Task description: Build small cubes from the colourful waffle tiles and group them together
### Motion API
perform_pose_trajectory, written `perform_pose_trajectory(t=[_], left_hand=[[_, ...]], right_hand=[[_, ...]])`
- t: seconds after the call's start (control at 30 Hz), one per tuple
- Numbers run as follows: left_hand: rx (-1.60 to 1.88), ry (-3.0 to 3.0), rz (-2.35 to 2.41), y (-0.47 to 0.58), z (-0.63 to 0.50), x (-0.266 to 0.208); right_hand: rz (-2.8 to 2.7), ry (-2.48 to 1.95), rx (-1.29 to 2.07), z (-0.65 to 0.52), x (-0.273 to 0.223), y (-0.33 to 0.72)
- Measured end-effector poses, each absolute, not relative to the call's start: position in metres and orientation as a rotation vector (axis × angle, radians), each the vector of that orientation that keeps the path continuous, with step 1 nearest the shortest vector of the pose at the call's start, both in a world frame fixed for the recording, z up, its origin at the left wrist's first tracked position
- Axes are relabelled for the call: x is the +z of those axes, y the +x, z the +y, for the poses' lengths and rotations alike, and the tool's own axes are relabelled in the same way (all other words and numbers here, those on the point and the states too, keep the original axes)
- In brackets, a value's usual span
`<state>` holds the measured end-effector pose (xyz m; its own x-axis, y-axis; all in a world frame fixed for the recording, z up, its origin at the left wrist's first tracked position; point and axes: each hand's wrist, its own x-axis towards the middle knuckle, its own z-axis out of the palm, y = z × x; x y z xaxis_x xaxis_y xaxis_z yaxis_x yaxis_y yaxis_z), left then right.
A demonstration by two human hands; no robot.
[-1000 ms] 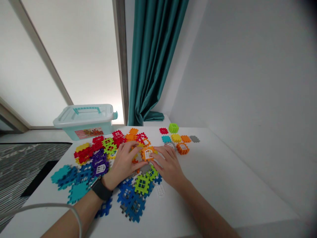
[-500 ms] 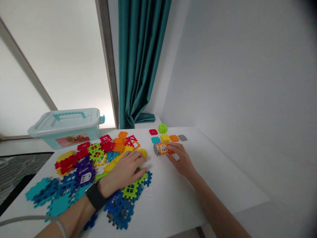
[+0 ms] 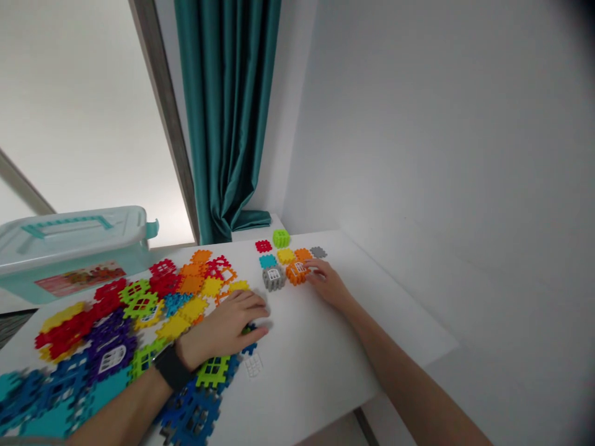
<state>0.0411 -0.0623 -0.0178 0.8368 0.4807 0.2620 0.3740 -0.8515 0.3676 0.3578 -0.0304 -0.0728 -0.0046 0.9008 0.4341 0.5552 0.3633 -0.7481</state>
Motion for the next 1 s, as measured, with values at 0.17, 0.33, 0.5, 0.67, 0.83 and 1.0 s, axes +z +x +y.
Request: perform_pose_trajectory(t=[0.17, 0.33, 0.5, 0.67, 0.83, 1.0], left_hand=[[0.553, 2.693, 0.649, 0.040, -0.061, -0.024], [0.530, 2.711, 0.648, 0.039, -0.060, -0.029], [0.486, 2.714, 0.662, 0.039, -0.061, -0.027], [0.485, 2.706, 0.666, 0.040, -0.061, -0.026], [0.488, 2.707, 0.667, 0.040, -0.060, -0.028], [0.491, 2.711, 0.673, 0.039, -0.060, -0.029]], right_hand=[[-1.703, -1.296, 0.506, -0.024, -0.074, 0.360], [-1.713, -1.253, 0.540, -0.020, -0.078, 0.361], [-1.716, -1.225, 0.560, -0.019, -0.080, 0.364], [-1.726, -1.208, 0.570, -0.018, -0.082, 0.365], [-1.726, -1.199, 0.573, -0.016, -0.084, 0.365], [-1.726, -1.189, 0.574, -0.015, -0.085, 0.366]])
